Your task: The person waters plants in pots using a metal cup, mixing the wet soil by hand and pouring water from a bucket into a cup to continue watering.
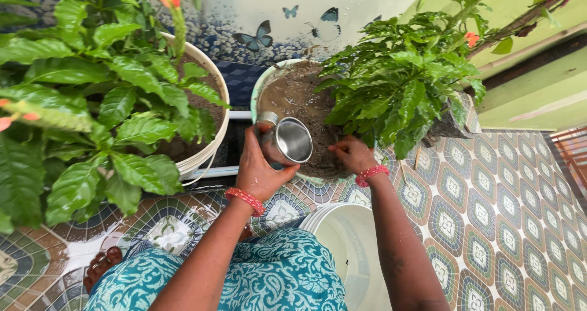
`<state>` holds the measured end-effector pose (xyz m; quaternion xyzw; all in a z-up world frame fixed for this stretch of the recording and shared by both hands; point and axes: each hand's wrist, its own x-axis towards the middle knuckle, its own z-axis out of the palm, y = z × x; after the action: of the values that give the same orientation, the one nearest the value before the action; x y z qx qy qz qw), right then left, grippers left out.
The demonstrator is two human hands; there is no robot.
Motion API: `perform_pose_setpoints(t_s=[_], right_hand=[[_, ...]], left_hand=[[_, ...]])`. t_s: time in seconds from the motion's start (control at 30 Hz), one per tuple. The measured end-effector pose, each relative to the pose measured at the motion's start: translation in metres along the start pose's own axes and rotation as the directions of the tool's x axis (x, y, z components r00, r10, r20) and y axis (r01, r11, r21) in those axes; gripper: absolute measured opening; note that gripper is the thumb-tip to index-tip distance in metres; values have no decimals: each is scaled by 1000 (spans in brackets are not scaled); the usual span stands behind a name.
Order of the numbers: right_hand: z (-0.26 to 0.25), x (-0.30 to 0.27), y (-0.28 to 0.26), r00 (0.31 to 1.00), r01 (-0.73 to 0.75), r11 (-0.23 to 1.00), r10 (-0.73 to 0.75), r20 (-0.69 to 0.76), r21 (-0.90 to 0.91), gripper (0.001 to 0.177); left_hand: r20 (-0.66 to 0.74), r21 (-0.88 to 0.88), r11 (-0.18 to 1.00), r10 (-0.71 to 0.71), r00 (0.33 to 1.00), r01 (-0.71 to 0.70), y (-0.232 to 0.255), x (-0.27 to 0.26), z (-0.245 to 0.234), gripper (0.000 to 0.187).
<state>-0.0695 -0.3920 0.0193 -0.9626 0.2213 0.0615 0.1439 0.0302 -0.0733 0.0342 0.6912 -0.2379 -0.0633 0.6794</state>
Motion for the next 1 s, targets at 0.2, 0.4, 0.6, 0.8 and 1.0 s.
perform_pose_setpoints(t_s=[0.2,0.4,0.6,0.8,1.0], right_hand=[[31,-4,-8,995,50,970,-29,-93,237,32],[88,21,-13,1000,15,981,-14,-6,191,29],[36,4,-54,952,306,935,-304,-36,178,28],[-15,-21,-79,923,-92,985,139,-359,144,30],[14,-6,-25,888,43,998,-59,-455,-47,9]], left_hand=[[23,218,966,139,990,-141,-2,-5,25,106],[94,413,891,166,982,-191,-2,-9,37,102],[-91,88,996,-16,996,24,-13,3,38,99],[-176,-25,1000,5,984,-9,-13,9,20,98],[-192,94,995,-9,981,28,-13,7,0,102]])
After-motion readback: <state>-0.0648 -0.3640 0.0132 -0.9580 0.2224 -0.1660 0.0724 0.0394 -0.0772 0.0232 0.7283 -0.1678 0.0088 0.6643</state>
